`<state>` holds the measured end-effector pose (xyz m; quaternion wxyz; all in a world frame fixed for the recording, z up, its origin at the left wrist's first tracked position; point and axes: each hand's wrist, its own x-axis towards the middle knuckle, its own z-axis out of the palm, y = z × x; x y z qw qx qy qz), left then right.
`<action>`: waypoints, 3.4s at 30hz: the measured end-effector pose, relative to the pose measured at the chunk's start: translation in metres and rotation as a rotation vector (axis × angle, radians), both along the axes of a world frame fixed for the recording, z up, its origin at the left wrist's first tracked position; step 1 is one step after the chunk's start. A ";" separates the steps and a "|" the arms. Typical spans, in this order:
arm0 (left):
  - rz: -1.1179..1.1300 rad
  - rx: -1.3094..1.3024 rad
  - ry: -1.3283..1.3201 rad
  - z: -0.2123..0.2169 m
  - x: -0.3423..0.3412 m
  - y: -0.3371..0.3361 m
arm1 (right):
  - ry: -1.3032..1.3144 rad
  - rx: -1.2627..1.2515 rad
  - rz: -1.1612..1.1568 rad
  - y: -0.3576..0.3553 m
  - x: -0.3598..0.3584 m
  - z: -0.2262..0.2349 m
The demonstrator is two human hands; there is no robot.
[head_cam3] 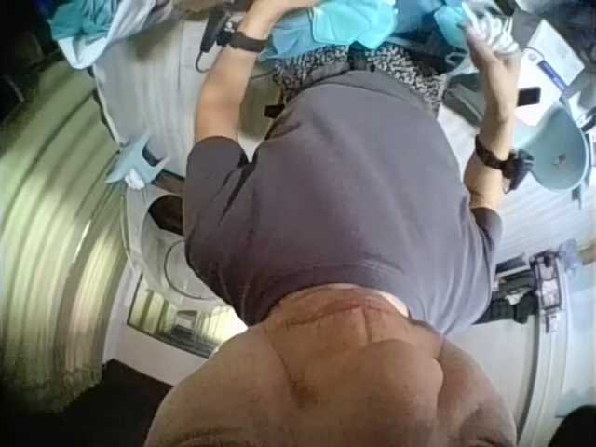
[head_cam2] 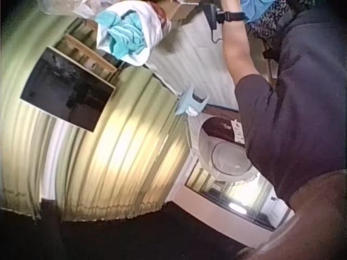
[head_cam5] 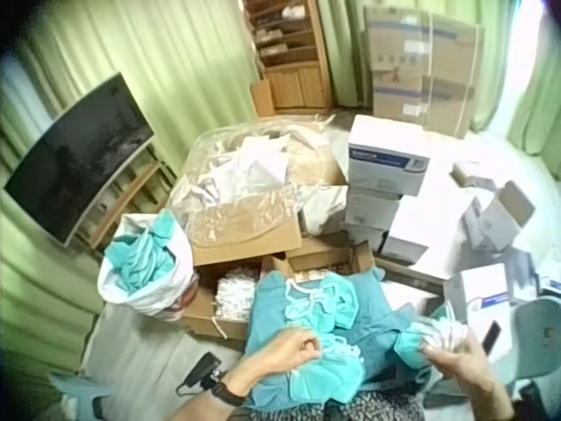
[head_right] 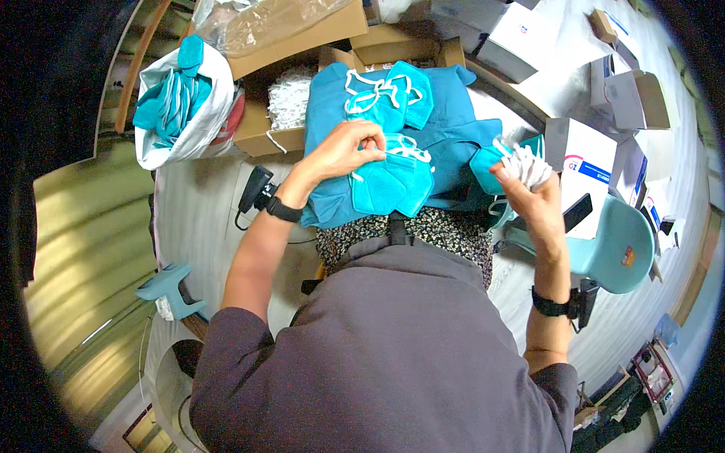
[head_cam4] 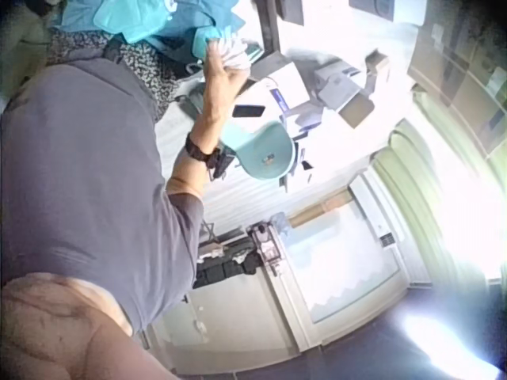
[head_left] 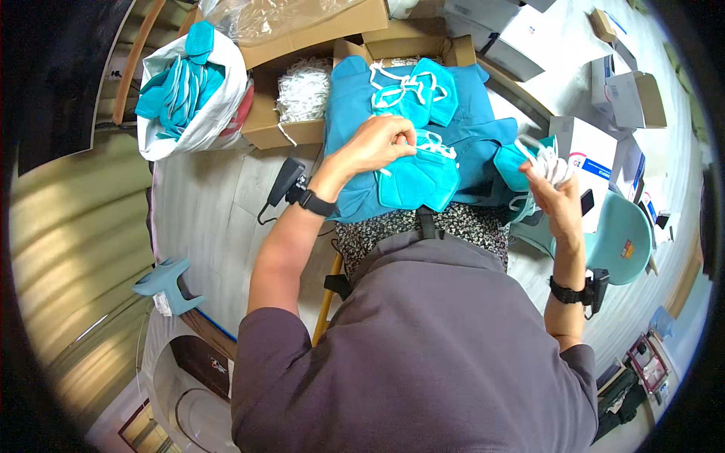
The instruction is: The person is inspecting and arranging the straps of green disposable face masks from a pile.
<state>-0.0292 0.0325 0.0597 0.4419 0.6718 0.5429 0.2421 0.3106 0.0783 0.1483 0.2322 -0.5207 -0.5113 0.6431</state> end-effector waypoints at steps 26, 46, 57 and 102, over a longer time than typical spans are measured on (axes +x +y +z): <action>0.001 0.141 -0.506 0.046 0.097 -0.003 | 0.186 0.219 -0.304 0.020 -0.028 -0.007; 0.149 -0.324 -0.671 0.077 0.076 0.004 | 0.317 0.154 -0.463 0.046 0.047 -0.017; 0.056 -0.369 -0.362 0.102 0.091 0.001 | -0.032 0.146 0.290 0.006 -0.060 0.021; -0.001 0.061 0.320 -0.020 0.011 -0.002 | 0.434 -0.071 -0.282 0.049 0.007 -0.011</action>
